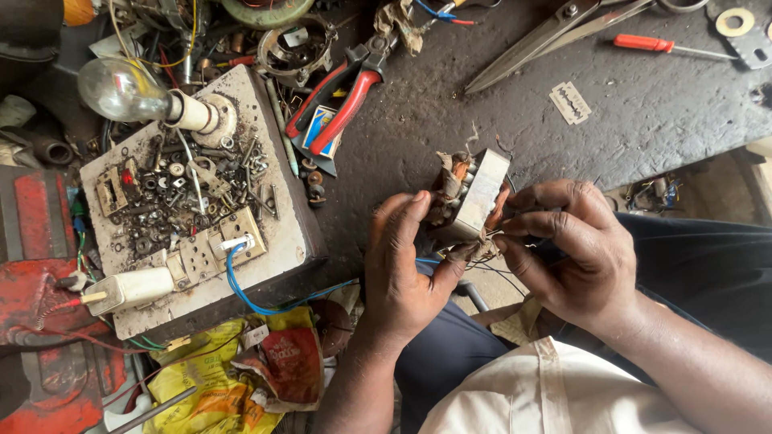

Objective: The person manipulates a small electrical component, likely a transformer, by hand. They pull and separate wires, remove a metal plate, and inspect the internal copper windings. The person continues to adjust and examine the component throughout the clip.

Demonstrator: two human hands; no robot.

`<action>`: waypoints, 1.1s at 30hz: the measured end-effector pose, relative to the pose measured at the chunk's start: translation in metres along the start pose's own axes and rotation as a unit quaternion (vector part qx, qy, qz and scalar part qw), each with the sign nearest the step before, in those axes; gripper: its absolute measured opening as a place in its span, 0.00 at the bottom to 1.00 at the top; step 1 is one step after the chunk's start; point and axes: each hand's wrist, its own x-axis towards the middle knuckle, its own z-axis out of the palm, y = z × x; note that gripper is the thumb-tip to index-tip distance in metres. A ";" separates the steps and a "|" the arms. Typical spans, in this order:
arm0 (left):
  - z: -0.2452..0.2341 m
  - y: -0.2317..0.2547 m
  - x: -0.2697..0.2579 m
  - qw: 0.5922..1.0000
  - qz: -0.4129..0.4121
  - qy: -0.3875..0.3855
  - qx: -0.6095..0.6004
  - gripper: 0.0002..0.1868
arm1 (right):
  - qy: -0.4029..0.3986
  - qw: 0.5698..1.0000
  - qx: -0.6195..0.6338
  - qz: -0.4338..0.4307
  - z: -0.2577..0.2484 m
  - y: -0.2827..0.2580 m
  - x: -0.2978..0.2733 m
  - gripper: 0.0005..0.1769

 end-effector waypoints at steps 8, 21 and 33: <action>0.002 -0.003 -0.001 1.000 0.006 0.001 -0.012 0.41 | 0.000 0.998 0.053 0.015 0.001 0.000 0.000 0.10; 0.002 0.004 0.004 1.000 0.009 -0.002 -0.004 0.41 | 0.028 0.991 0.114 0.064 0.002 0.004 -0.003 0.08; 0.007 0.017 0.011 0.999 0.007 -0.021 0.037 0.40 | -0.005 0.981 0.190 0.029 -0.010 0.022 -0.004 0.11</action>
